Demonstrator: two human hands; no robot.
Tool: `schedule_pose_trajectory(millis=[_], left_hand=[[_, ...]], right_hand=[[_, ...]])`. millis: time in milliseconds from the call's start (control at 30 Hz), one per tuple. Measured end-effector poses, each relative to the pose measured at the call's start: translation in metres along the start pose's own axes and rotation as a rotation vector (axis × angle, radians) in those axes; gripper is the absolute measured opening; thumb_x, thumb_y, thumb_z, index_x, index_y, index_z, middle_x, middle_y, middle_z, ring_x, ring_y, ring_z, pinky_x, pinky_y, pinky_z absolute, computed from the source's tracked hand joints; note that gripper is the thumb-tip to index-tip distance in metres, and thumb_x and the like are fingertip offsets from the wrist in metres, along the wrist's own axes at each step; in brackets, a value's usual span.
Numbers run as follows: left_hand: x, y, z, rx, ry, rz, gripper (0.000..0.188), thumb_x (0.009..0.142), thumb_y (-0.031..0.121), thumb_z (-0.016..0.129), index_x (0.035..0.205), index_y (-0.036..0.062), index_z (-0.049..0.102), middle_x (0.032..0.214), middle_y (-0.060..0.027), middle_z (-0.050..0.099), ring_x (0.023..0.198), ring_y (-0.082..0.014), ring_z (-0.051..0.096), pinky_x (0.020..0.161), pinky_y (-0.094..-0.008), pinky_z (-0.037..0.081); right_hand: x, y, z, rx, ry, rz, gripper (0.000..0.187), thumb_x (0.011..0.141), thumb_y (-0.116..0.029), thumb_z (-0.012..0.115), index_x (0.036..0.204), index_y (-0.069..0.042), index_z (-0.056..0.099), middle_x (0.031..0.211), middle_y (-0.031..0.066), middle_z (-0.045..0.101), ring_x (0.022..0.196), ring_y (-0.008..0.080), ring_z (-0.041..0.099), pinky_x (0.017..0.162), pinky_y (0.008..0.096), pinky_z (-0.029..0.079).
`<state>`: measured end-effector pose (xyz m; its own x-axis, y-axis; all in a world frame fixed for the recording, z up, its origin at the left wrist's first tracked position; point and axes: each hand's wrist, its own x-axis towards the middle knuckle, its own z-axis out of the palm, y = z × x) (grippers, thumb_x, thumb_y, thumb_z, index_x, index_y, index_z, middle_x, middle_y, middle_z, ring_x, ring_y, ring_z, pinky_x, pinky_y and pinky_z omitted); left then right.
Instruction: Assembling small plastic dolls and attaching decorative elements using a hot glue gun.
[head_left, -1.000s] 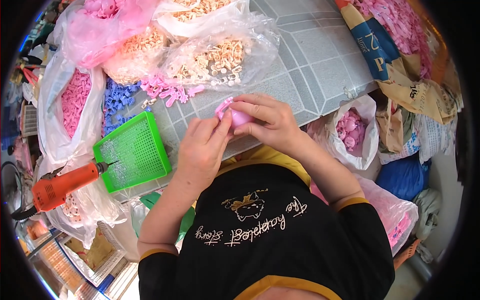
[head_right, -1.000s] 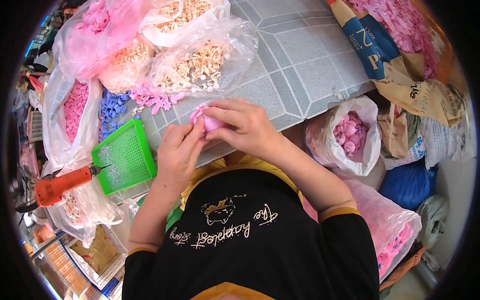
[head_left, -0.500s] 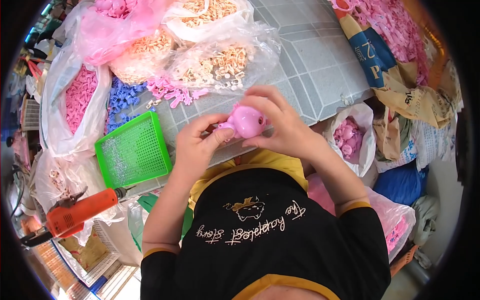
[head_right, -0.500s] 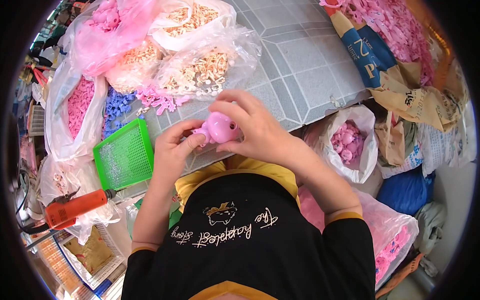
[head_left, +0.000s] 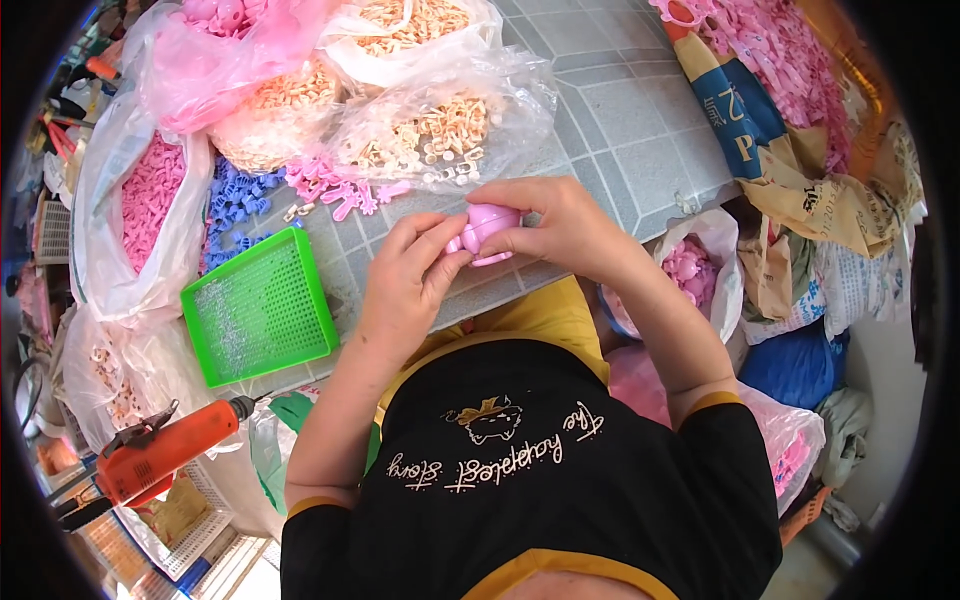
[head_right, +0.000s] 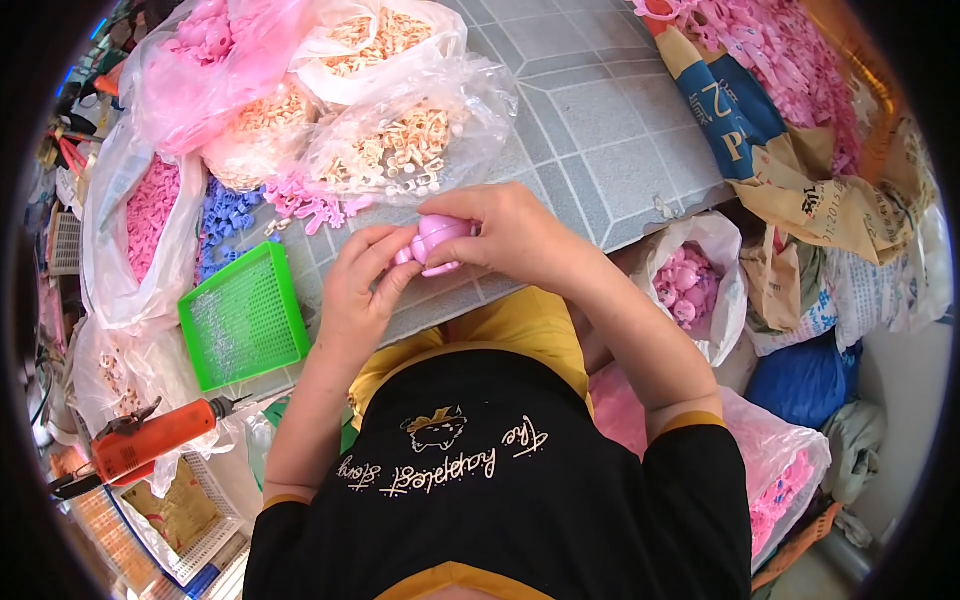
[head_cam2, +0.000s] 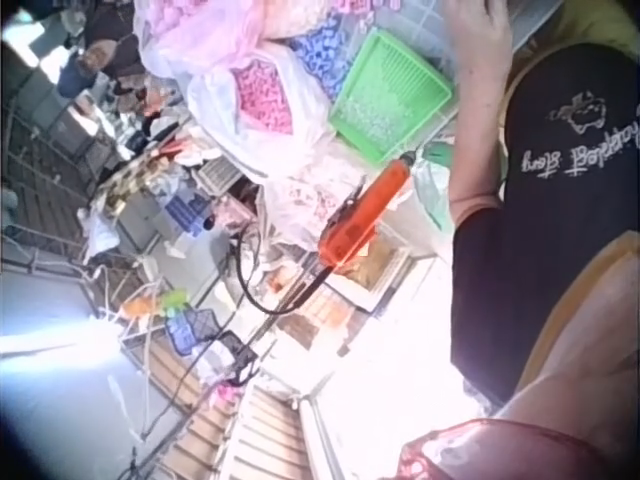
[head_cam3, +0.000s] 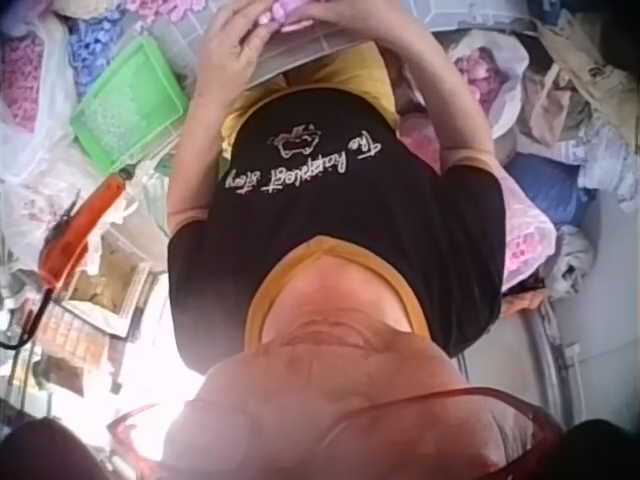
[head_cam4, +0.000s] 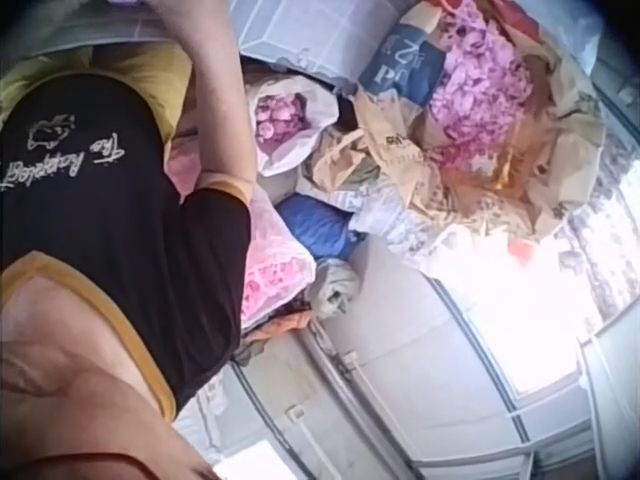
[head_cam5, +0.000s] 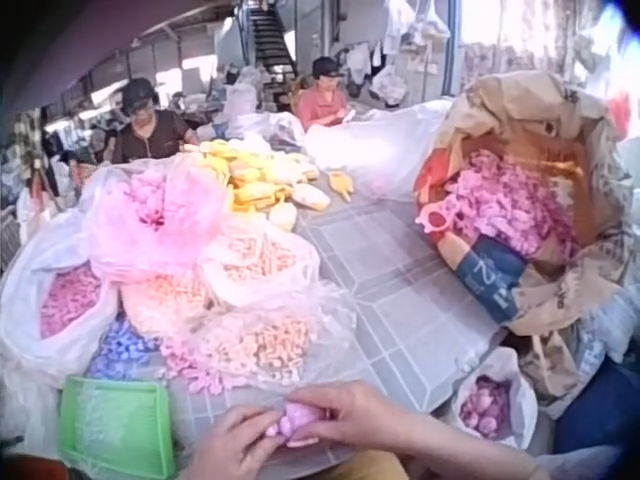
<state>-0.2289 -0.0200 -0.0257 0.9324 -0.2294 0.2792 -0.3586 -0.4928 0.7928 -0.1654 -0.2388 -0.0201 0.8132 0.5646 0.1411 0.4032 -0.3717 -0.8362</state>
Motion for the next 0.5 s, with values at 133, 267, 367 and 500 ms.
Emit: schedule_pose_trajectory(millis=[133, 267, 367, 500], left_hand=[[0.001, -0.003, 0.005, 0.039, 0.029, 0.025, 0.029, 0.087, 0.01, 0.071, 0.115, 0.002, 0.067, 0.104, -0.0144, 0.063, 0.092, -0.0303, 0.064, 0.079, -0.0365, 0.052], [0.005, -0.012, 0.007, 0.034, 0.061, 0.058, 0.029, 0.086, 0.01, 0.072, 0.114, 0.002, 0.068, 0.101, -0.0146, 0.063, 0.089, -0.0309, 0.064, 0.076, -0.0365, 0.052], [0.003, -0.006, 0.005, 0.064, 0.026, 0.094, 0.029, 0.087, 0.01, 0.071, 0.114, 0.002, 0.068, 0.101, -0.015, 0.062, 0.087, -0.0305, 0.064, 0.076, -0.0367, 0.052], [-0.002, 0.001, 0.005, -0.001, 0.037, -0.085, 0.027, 0.088, 0.01, 0.07, 0.113, 0.0008, 0.068, 0.104, -0.013, 0.063, 0.087, -0.0254, 0.065, 0.075, -0.0351, 0.052]], right_hand=[[0.0, 0.002, 0.003, -0.061, 0.056, -0.112, 0.043, 0.077, -0.019, 0.08, 0.115, -0.002, 0.068, 0.105, 0.0177, 0.072, 0.095, 0.0336, 0.07, 0.082, 0.0367, 0.055], [0.004, 0.004, 0.006, -0.123, 0.086, -0.182, 0.041, 0.08, -0.017, 0.078, 0.116, 0.0, 0.067, 0.105, 0.0185, 0.071, 0.094, 0.0349, 0.069, 0.081, 0.0371, 0.055], [0.0, 0.003, 0.005, -0.115, 0.052, -0.153, 0.041, 0.079, -0.016, 0.078, 0.115, 0.0, 0.067, 0.106, 0.0185, 0.07, 0.095, 0.0314, 0.07, 0.081, 0.0364, 0.055], [0.0, 0.007, 0.008, 0.034, 0.036, -0.04, 0.037, 0.089, -0.023, 0.07, 0.119, -0.002, 0.066, 0.112, 0.0151, 0.071, 0.102, 0.0263, 0.069, 0.087, 0.038, 0.053]])
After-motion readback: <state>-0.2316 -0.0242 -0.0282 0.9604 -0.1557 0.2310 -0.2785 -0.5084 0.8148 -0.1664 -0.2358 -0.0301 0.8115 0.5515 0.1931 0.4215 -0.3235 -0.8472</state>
